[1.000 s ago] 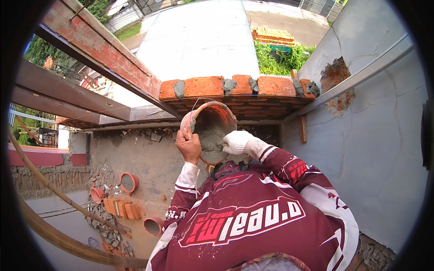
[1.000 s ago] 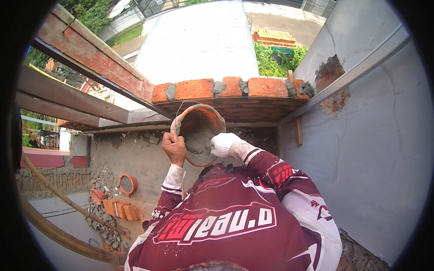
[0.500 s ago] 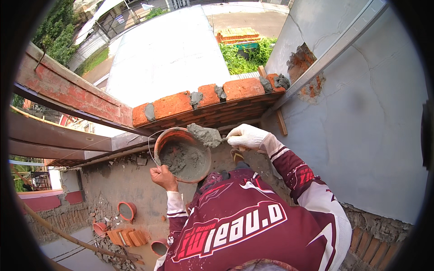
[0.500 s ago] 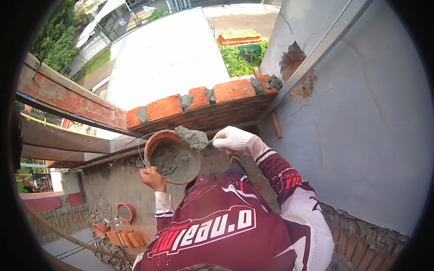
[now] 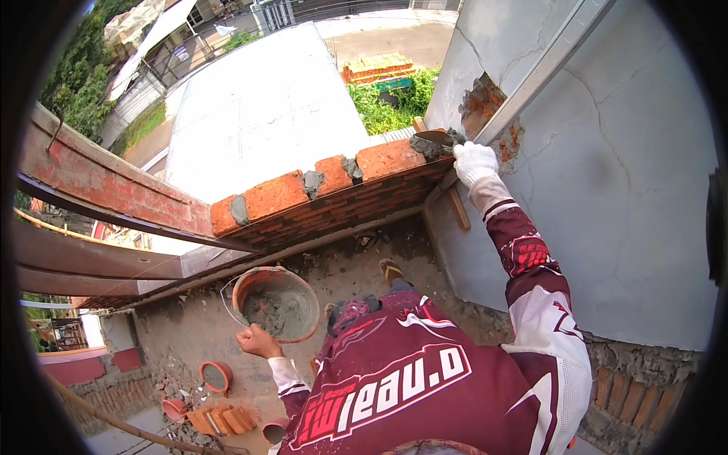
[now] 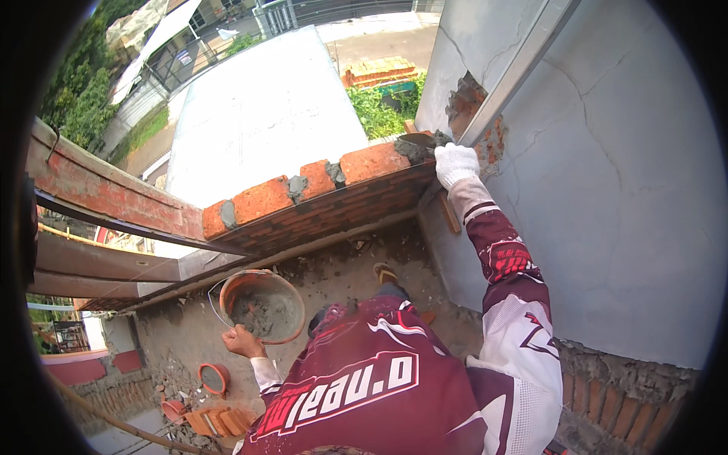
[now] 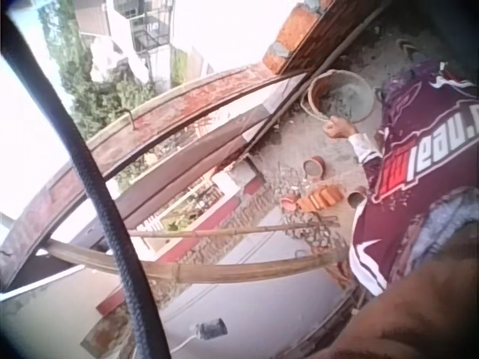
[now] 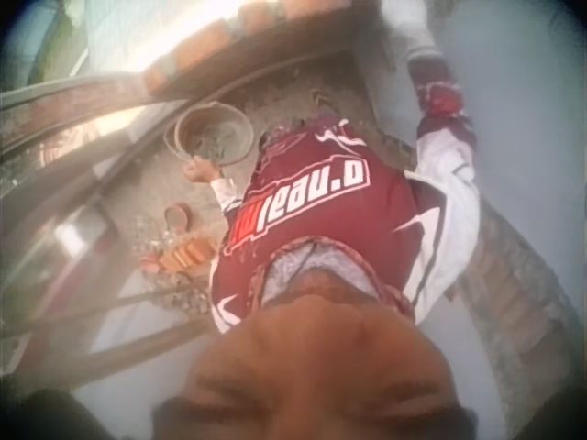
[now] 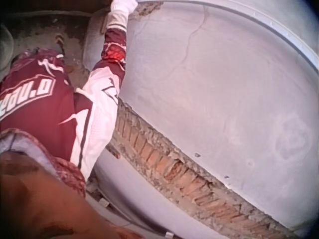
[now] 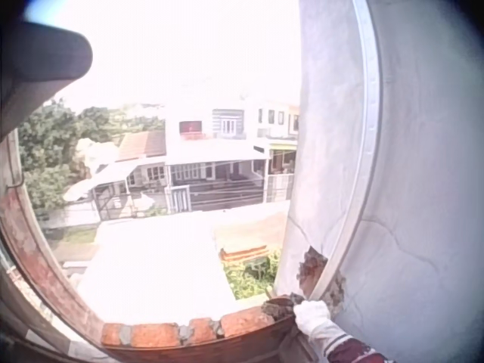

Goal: The person scoops mortar from a bucket with a trowel and applies it to the joints of a brick wall. The person repeatedly smooths the mortar along the horizontal and vertical seams between bricks.

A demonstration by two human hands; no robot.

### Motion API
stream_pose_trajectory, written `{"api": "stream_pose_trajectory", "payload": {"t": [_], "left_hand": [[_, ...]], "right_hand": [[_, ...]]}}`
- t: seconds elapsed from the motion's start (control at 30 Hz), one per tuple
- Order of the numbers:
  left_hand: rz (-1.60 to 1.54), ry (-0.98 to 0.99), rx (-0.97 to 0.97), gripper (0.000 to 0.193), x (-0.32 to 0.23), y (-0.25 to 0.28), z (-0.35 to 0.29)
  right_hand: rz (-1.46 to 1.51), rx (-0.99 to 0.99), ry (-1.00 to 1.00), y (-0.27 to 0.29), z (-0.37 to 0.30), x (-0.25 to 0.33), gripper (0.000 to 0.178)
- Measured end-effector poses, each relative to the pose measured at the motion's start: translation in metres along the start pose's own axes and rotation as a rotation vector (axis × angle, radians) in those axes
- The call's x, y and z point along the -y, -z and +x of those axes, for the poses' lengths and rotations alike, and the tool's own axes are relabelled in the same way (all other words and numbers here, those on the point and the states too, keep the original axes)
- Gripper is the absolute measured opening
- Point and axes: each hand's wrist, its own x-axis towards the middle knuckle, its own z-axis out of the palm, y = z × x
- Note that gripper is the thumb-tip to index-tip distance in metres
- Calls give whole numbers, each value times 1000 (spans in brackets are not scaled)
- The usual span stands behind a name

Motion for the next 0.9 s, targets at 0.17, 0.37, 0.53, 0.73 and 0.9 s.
{"api": "stream_pose_trajectory", "payload": {"t": [0.17, 0.37, 0.53, 0.73, 0.9], "left_hand": [[-15, 55, -68, 31, 2, 17, -2], [-38, 105, -82, 29, 14, 23, -5], [-16, 129, -76, 28, 13, 20, -2], [-40, 52, -4, 31, 18, 7, 5], [-30, 60, -11, 30, 18, 10, 5]], "right_hand": [[359, 44, -222, 9, -20, 1, 35], [1504, 288, -646, -51, -39, 10, 30], [1890, 161, -744, -57, -33, 65, 23], [894, 236, -250, -76, -6, 89, 35], [533, 376, -386, -12, -5, 64, 48]]}}
